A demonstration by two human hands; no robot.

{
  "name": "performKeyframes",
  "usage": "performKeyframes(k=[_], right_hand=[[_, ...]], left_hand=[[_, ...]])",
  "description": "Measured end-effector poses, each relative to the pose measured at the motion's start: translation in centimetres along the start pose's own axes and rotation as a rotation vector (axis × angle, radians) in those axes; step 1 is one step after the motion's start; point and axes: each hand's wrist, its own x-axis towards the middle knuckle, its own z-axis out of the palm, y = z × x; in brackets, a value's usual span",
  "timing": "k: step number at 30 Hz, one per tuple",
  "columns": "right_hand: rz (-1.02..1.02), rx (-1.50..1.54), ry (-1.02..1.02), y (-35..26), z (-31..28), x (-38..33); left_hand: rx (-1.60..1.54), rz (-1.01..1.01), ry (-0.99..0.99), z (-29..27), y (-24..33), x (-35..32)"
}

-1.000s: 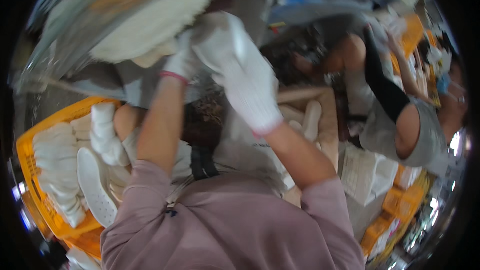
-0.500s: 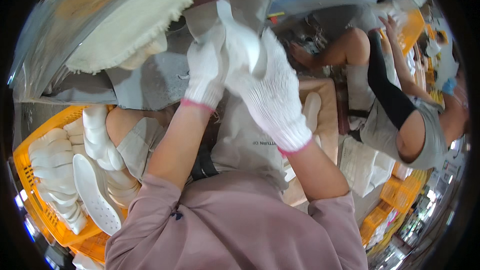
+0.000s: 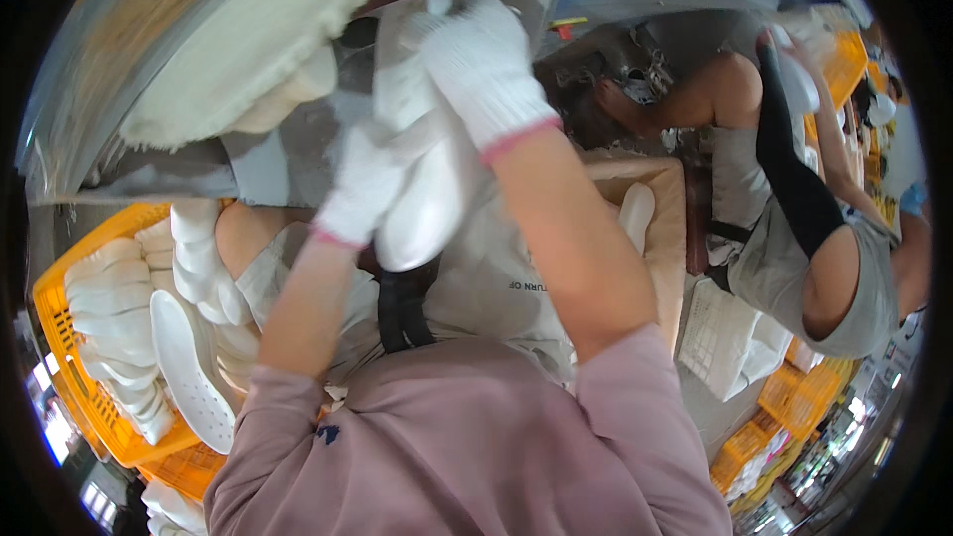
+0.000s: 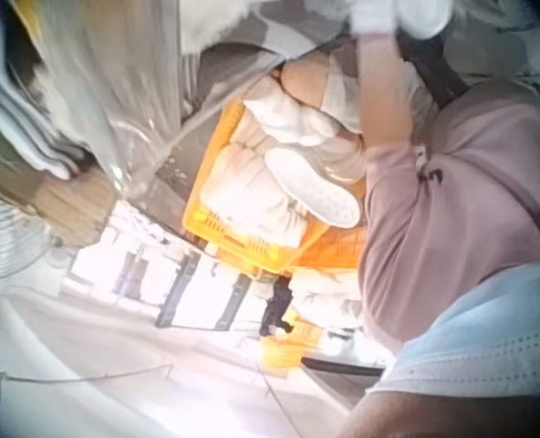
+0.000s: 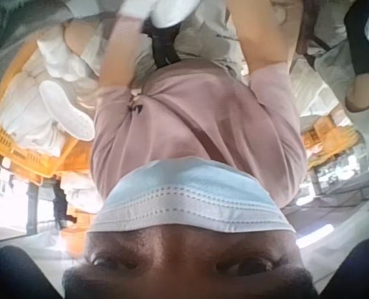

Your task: The person repeatedly picks white shoe insoles from a yellow crate, rubs each insole against a rotating brush on a machine, and returns them to the crate. The process is continuous and repetitive, with the person handling one insole at a time.

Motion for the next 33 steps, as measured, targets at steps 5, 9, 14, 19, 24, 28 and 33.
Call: performKeyframes(k=[5,9,14,19,24,28,33], right_hand=[[-0.705,-0.813,0.010,-3.1,-3.6,-8.8],[-0.761,-0.815,-0.145,-0.7,-2.1,-10.2],[-0.751,-0.328,-0.153,-2.2,2.2,-14.9],[-0.531,-0.425,-0.079,-3.4,5.2,-12.0],[-0.561,-0.320,0.052,-4.1,6.2,-11.4],[-0.349,-0.412,0.031,-5.9,7.1,-9.0],[0.151,-0.258,-0.703,-7.8,4.0,-10.0]], left_hand=[[-0.818,0.126,-0.069,3.5,0.9,5.5],[-0.869,-0.102,-0.304,1.2,0.8,1.8],[-1.612,-0.063,-0.184,-1.6,-0.3,-1.3],[-1.090,0.087,0.409,-2.8,-0.9,3.4],[-1.024,0.232,0.158,-2.0,-1.1,2.5],[-0.376,0.466,0.593,-0.9,-1.3,1.0],[-1.401,-0.275,-0.145,-3.2,-2.3,2.1]])
